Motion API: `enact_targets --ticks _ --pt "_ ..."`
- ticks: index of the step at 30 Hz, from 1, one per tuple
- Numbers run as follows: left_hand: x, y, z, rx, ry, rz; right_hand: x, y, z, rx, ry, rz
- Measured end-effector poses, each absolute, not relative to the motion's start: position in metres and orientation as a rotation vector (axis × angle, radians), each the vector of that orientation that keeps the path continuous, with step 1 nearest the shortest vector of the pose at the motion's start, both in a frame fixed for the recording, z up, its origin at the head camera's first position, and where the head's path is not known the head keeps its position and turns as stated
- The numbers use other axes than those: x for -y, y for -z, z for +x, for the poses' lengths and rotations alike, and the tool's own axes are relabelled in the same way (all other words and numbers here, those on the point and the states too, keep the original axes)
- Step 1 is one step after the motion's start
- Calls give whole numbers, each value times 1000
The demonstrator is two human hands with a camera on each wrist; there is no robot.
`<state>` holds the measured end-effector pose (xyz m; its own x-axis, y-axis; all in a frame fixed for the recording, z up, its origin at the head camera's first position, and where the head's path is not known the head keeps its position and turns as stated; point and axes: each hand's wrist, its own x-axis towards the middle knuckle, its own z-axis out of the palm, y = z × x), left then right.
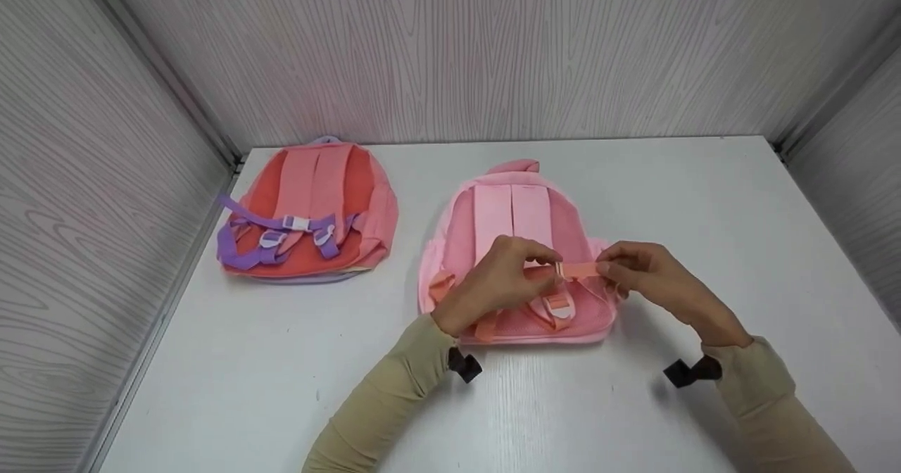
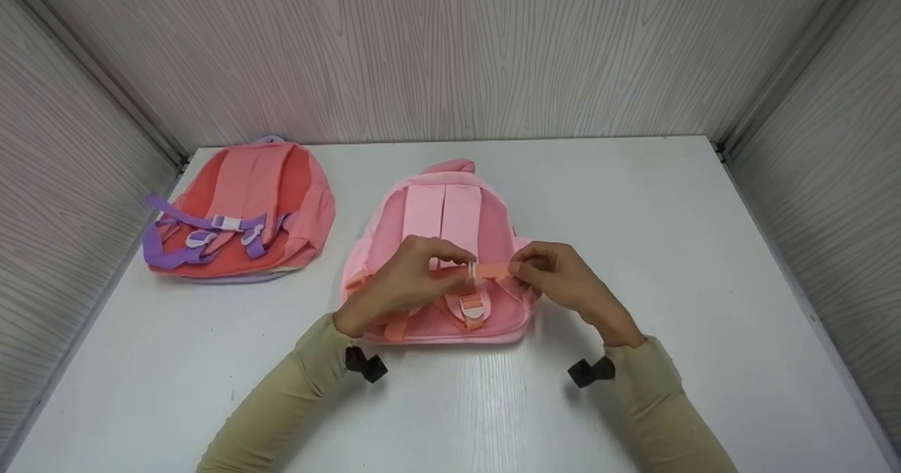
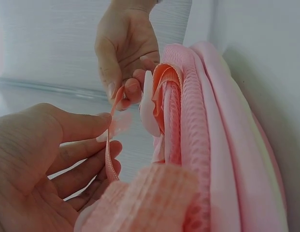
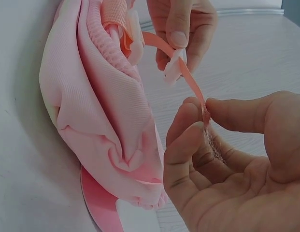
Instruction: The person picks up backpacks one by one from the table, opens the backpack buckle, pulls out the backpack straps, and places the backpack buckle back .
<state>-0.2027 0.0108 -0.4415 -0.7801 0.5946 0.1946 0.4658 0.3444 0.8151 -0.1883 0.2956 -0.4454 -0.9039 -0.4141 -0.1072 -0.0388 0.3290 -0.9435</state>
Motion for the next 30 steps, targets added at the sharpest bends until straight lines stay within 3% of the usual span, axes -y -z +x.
enact_targets --ticks 30 --pt "-29 443 -203 -2496 -1361 976 -297 445 -188 -2279 1571 -398"
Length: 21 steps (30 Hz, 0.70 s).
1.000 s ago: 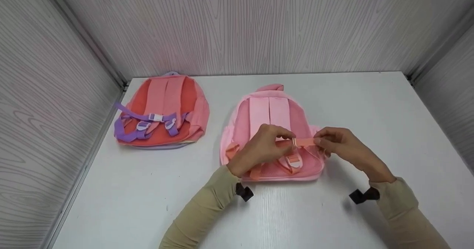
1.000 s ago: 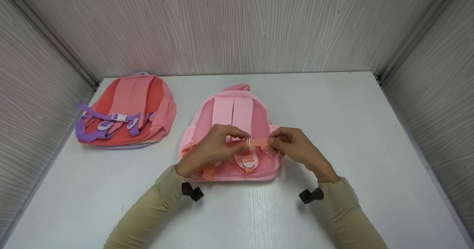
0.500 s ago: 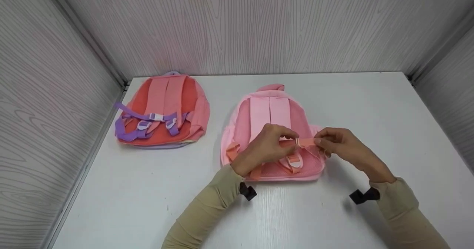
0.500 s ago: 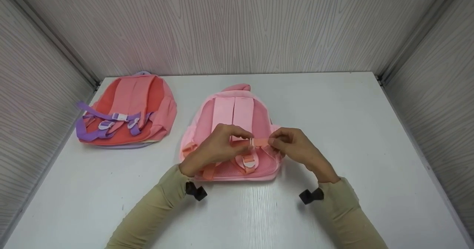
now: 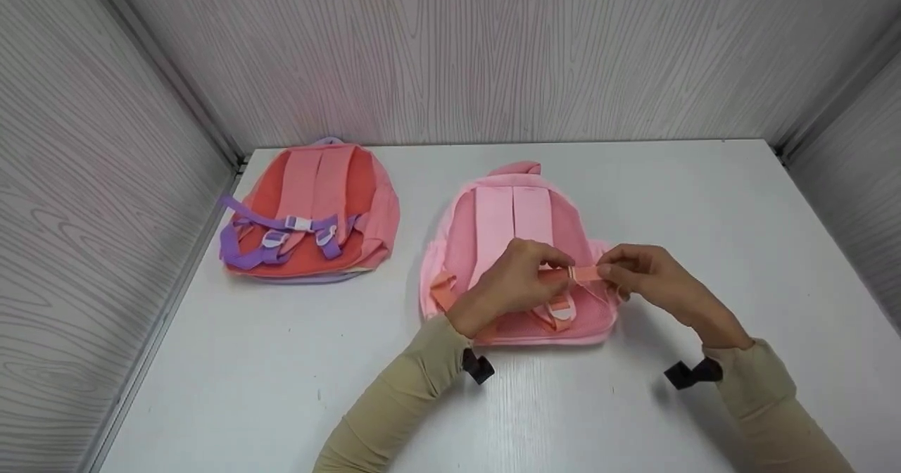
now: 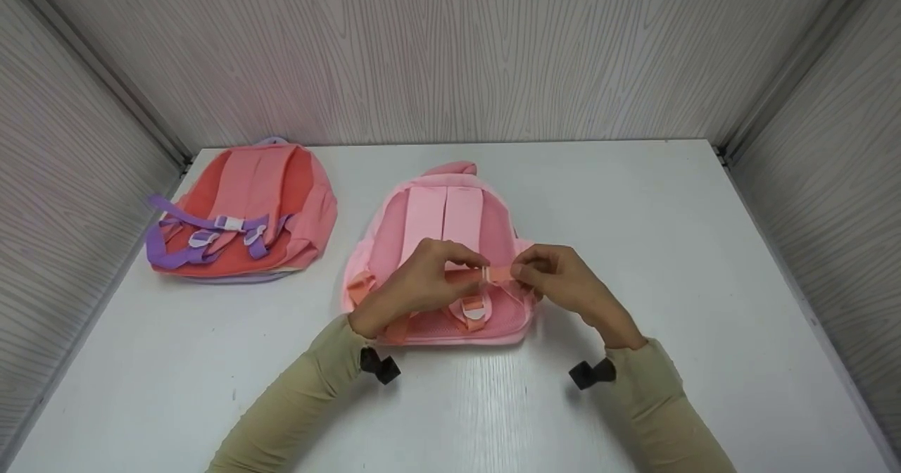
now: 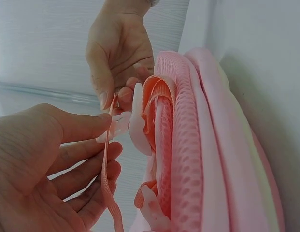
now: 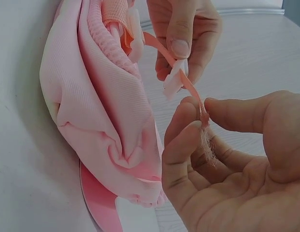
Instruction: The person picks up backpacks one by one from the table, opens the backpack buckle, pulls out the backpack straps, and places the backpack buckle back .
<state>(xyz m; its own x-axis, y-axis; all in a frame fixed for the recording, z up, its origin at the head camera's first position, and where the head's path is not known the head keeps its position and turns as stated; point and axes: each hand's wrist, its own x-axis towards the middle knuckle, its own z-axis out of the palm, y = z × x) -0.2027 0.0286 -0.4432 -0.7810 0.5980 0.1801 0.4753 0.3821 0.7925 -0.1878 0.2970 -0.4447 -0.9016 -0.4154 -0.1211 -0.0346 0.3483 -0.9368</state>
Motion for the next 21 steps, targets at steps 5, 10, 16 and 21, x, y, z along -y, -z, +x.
enact_targets --ticks 5,10,16,21 --pt "-30 444 -203 -2510 -1351 999 -297 445 -187 -2281 1565 -402" --pt "-31 443 -203 -2509 -1340 983 -296 446 -187 -2292 1538 -395" --pt "-33 445 -203 -2505 -1345 978 -296 446 -187 -2295 1526 -371" --pt "-36 446 -203 -2507 -1344 975 -297 445 -187 -2289 1524 -368"
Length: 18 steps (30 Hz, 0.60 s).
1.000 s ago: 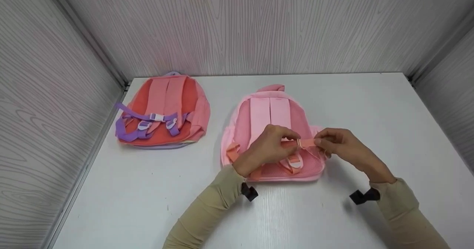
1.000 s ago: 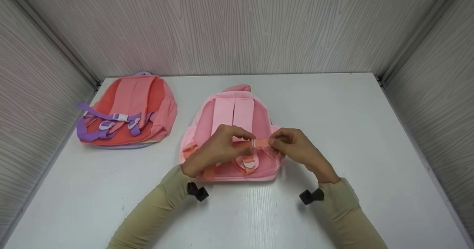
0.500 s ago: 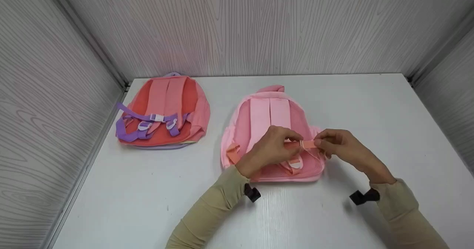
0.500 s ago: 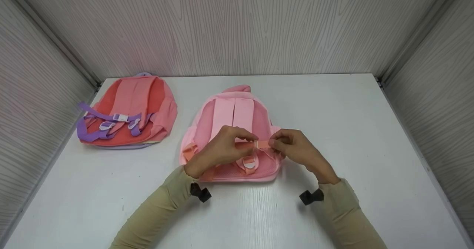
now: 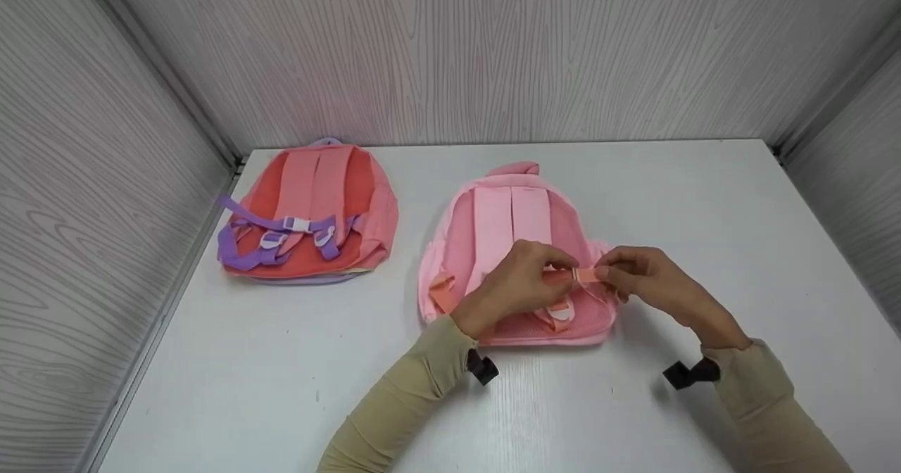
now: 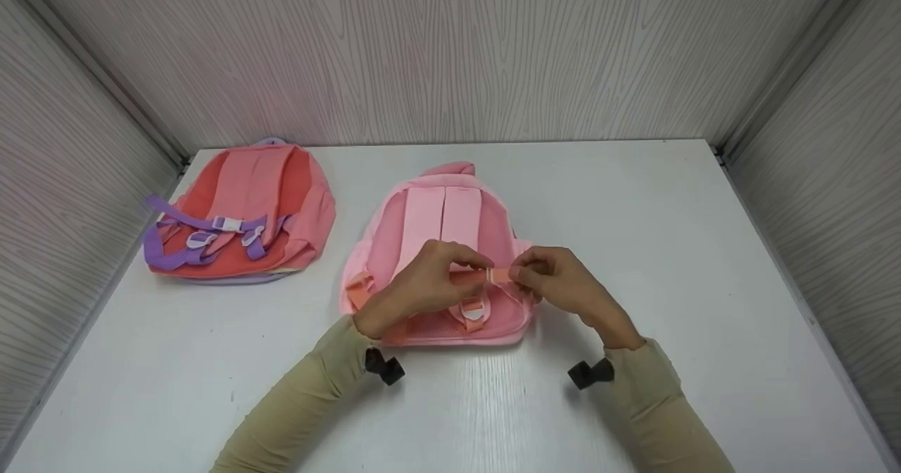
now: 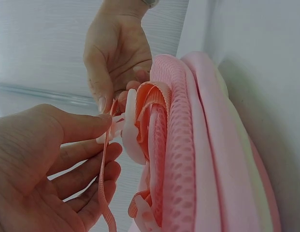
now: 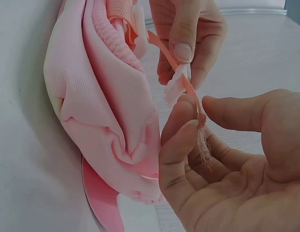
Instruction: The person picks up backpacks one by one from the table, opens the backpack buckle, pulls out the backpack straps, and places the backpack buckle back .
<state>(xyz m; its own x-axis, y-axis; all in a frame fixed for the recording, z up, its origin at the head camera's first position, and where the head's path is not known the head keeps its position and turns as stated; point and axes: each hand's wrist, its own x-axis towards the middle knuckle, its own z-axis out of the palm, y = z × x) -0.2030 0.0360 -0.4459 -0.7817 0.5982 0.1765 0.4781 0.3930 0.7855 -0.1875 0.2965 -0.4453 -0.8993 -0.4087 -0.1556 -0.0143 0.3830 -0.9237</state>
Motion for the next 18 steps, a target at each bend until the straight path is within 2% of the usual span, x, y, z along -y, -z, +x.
enact_targets --ticks 18 --pt "-46 450 -204 -2553 -1280 1000 -299 443 -188 -2266 1507 -356"
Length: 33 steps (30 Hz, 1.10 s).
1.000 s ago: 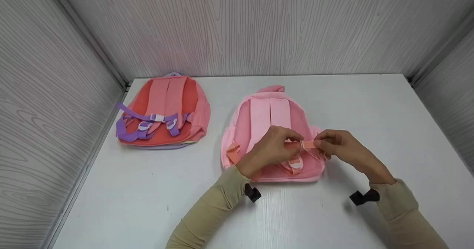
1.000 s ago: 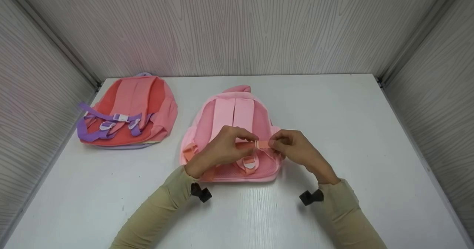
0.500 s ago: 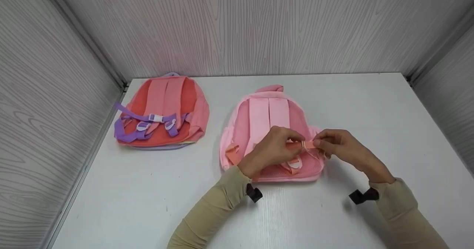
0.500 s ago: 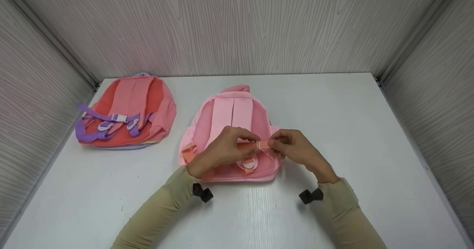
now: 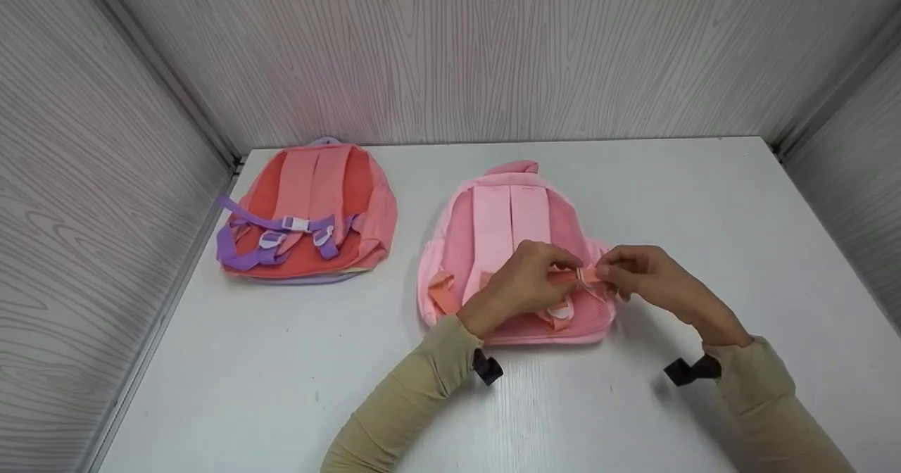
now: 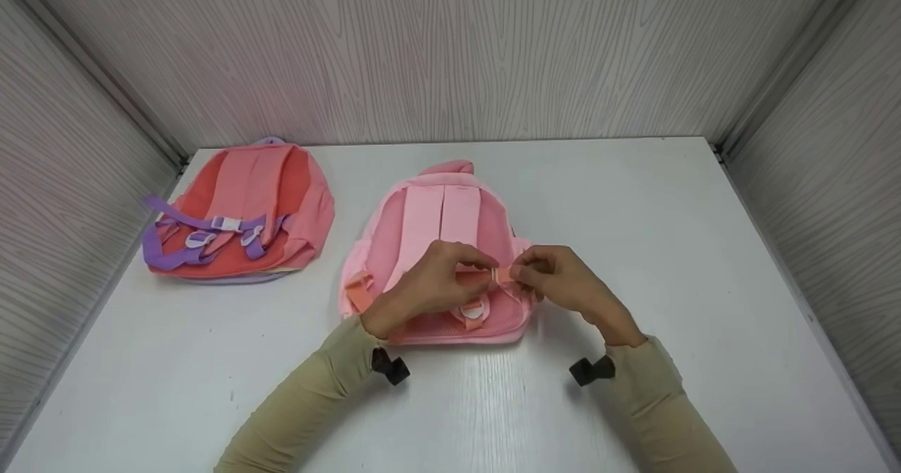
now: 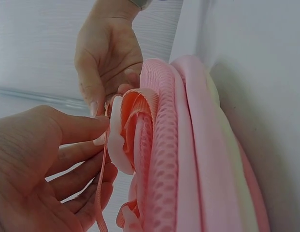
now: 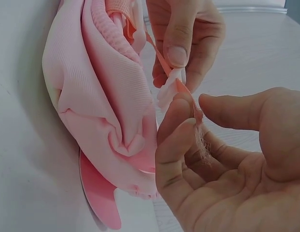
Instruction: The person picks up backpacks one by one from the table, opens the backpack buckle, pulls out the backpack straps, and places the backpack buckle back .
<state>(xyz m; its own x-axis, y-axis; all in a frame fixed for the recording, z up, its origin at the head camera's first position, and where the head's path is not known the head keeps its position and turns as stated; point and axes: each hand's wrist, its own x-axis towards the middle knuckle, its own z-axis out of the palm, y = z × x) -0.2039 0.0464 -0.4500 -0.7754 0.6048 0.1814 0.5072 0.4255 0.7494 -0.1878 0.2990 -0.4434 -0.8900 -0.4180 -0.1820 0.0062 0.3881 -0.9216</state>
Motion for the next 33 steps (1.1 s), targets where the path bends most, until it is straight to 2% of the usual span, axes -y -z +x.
enact_targets --ticks 33 --pt "-57 451 -202 -2534 -1317 1014 -308 437 -189 -2276 1474 -395"
